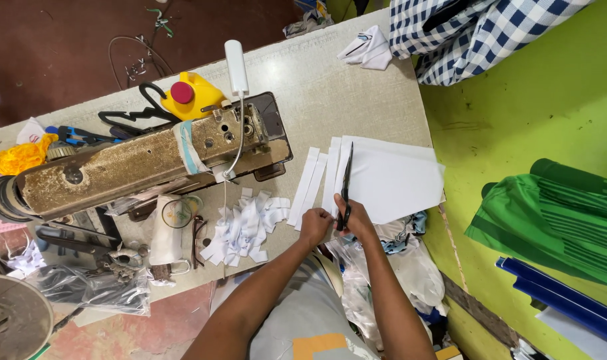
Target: Cutting white fabric strips into smaller pieces using scissors
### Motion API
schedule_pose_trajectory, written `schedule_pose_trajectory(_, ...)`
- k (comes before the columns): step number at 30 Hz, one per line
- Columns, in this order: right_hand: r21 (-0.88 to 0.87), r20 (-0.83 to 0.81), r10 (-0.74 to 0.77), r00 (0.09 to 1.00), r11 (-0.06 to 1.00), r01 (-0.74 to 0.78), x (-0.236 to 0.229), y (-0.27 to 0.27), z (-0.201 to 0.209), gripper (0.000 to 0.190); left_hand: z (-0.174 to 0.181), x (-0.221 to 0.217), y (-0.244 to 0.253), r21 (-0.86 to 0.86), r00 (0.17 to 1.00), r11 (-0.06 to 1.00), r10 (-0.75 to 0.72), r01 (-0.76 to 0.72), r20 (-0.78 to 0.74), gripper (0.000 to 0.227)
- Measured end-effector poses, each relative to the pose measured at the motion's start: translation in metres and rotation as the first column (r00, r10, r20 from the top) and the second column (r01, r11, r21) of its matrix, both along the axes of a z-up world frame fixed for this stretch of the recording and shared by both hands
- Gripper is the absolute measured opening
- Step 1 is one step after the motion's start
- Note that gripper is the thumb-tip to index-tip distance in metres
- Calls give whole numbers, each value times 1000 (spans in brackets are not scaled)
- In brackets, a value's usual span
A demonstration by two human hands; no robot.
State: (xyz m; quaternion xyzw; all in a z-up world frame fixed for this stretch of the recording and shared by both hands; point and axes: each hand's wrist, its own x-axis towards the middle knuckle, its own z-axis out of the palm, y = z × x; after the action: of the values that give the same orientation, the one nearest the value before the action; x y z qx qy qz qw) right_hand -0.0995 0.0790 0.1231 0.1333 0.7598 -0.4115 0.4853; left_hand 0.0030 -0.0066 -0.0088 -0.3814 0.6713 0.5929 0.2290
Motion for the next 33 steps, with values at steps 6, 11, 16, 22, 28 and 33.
schedule_pose_trajectory(6,37,-28,49,998,998,-48,-4,-3,2,72,-5,1,3,-4,1000,1000,6,-6,17,19)
schedule_pose_trajectory(11,19,2,11,1000,1000,-11,-3,0,-1,72,0,-1,3,-15,1000,1000,-4,4,-1,19)
schedule_pose_trajectory(16,15,64,36,997,999,-37,-1,0,11,78,4,-1,3,-17,1000,1000,15,-15,-7,19)
schedule_pose_trajectory(22,-2,63,2,998,1000,-2,2,1,8,79,7,-2,3,-2,1000,1000,31,-31,3,20)
schedule_pose_trajectory(28,14,15,27,1000,1000,-27,-21,-8,9,80,-6,1,6,-9,1000,1000,23,-23,-19,20)
schedule_pose_trajectory(33,16,-6,31,1000,999,-31,-24,-10,13,77,-1,0,3,-1,999,1000,29,-29,-19,21)
